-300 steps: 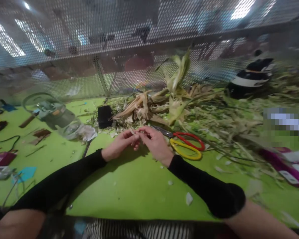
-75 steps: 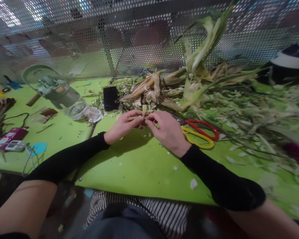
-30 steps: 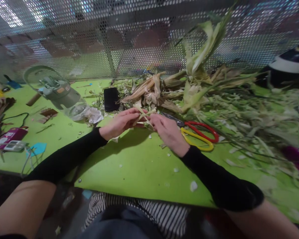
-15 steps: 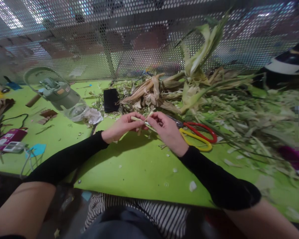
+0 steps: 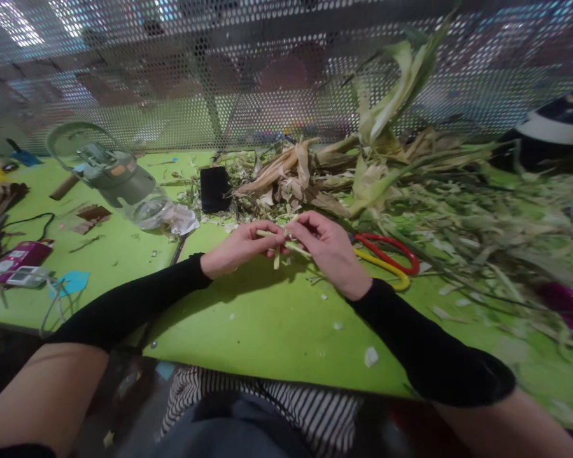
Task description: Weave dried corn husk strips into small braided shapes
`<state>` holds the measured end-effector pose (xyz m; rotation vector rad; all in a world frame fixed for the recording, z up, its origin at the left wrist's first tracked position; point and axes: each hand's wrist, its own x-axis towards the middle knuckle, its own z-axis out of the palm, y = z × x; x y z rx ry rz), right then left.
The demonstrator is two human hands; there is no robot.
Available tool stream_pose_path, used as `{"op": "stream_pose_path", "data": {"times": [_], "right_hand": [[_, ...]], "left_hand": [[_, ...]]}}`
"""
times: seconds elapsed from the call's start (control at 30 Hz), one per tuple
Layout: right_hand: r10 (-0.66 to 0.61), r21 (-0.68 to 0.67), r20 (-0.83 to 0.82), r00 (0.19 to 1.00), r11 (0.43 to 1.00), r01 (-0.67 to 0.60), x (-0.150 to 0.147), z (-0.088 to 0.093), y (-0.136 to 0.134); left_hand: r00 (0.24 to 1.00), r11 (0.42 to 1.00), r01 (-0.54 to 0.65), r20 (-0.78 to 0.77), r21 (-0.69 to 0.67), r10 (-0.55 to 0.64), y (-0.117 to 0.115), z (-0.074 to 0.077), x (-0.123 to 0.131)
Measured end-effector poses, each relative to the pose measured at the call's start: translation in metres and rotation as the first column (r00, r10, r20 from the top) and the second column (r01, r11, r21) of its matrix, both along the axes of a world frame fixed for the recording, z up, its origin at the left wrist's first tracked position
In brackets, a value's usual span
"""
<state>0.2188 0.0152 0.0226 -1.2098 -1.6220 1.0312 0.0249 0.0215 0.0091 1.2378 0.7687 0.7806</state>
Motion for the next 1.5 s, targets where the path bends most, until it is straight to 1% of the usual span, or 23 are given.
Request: {"op": "stream_pose_path", "data": {"times": [0.07, 0.1, 0.13, 0.2, 0.27, 0.37, 0.47, 0.57, 0.67, 0.73, 0.8, 0.9, 1.0, 1.1, 1.2, 1.27, 1.33, 1.4, 1.43, 1.47, 1.5], "right_hand": [[-0.084, -0.048, -0.066, 0.994, 0.996, 0.081, 0.002, -0.003, 0.005], [-0.107, -0.068, -0.075, 0.991, 0.992, 0.102, 0.003, -0.004, 0.007], [-0.102, -0.085, -0.064, 0.993, 0.992, 0.097, 0.003, -0.004, 0.008], [-0.041, -0.095, -0.010, 0.999, 0.995, 0.040, 0.002, -0.004, 0.006], [0.015, -0.068, 0.038, 0.999, 0.998, -0.012, 0.000, -0.003, 0.002], [0.021, -0.033, 0.046, 0.999, 0.999, -0.020, -0.003, -0.004, -0.004], [0.030, 0.024, 0.118, 0.993, 0.999, -0.033, -0.004, -0.005, -0.006], [0.012, 0.125, 0.215, 0.976, 0.991, -0.039, -0.005, -0.006, -0.004], [0.006, 0.172, 0.283, 0.959, 0.983, -0.057, -0.005, -0.006, -0.004], [0.003, 0.183, 0.316, 0.949, 0.981, -0.064, -0.004, -0.007, -0.003], [-0.001, 0.175, 0.330, 0.944, 0.983, -0.060, -0.003, -0.009, -0.003], [0.005, 0.156, 0.291, 0.957, 0.986, -0.052, -0.002, -0.007, -0.004], [-0.012, 0.179, 0.231, 0.973, 0.983, -0.031, -0.002, -0.002, -0.005], [-0.023, 0.197, 0.220, 0.975, 0.980, -0.021, -0.004, 0.005, -0.007], [-0.006, 0.228, 0.242, 0.970, 0.972, -0.051, -0.007, 0.012, -0.005], [0.010, 0.263, 0.272, 0.962, 0.961, -0.085, -0.009, 0.020, 0.002], [-0.005, 0.307, 0.293, 0.956, 0.947, -0.089, -0.012, 0.035, 0.013], [-0.075, 0.363, 0.274, 0.959, 0.931, -0.031, -0.017, 0.058, 0.026], [-0.116, 0.400, 0.257, 0.960, 0.917, 0.004, -0.020, 0.071, 0.033], [-0.171, 0.453, 0.224, 0.960, 0.890, 0.053, -0.022, 0.085, 0.038], [-0.223, 0.506, 0.182, 0.958, 0.856, 0.103, -0.025, 0.097, 0.041]], "left_hand": [[0.990, 0.995, -0.096, 0.102, -0.032, 0.099, -0.001, 0.003, 0.002], [0.978, 0.989, -0.138, 0.152, -0.055, 0.145, -0.001, 0.005, 0.002], [0.964, 0.981, -0.173, 0.190, -0.083, 0.186, -0.001, 0.007, 0.003], [0.943, 0.966, -0.218, 0.226, -0.141, 0.246, -0.001, 0.009, 0.005], [0.936, 0.954, -0.229, 0.227, -0.191, 0.270, 0.000, 0.010, 0.006], [0.945, 0.960, -0.189, 0.227, -0.208, 0.235, 0.001, 0.008, 0.007], [0.961, 0.976, -0.166, 0.199, -0.141, 0.192, 0.002, 0.001, 0.005], [0.970, 0.980, -0.195, 0.141, -0.042, 0.199, 0.004, -0.008, 0.005], [0.962, 0.973, -0.232, 0.143, -0.013, 0.232, 0.003, -0.014, 0.007], [0.957, 0.973, -0.230, 0.177, -0.027, 0.231, 0.001, -0.014, 0.010], [0.958, 0.979, -0.199, 0.204, -0.040, 0.203, -0.001, -0.012, 0.012], [0.972, 0.987, -0.156, 0.171, -0.034, 0.160, 0.001, -0.005, 0.010], [0.982, 0.990, -0.144, 0.123, -0.011, 0.144, 0.007, 0.004, 0.004], [0.987, 0.992, -0.122, 0.103, 0.012, 0.121, 0.012, 0.016, 0.001], [0.990, 0.991, -0.128, 0.063, 0.029, 0.126, 0.016, 0.029, 0.005], [0.987, 0.986, -0.160, 0.021, 0.043, 0.159, 0.021, 0.041, 0.011], [0.975, 0.973, -0.219, -0.002, 0.070, 0.220, 0.029, 0.059, 0.019], [0.960, 0.951, -0.281, 0.021, 0.130, 0.281, 0.040, 0.086, 0.026], [0.953, 0.937, -0.304, 0.056, 0.173, 0.299, 0.044, 0.101, 0.028], [0.941, 0.918, -0.339, 0.091, 0.206, 0.327, 0.048, 0.116, 0.029], [0.943, 0.910, -0.330, 0.127, 0.250, 0.307, 0.050, 0.129, 0.028]]}}
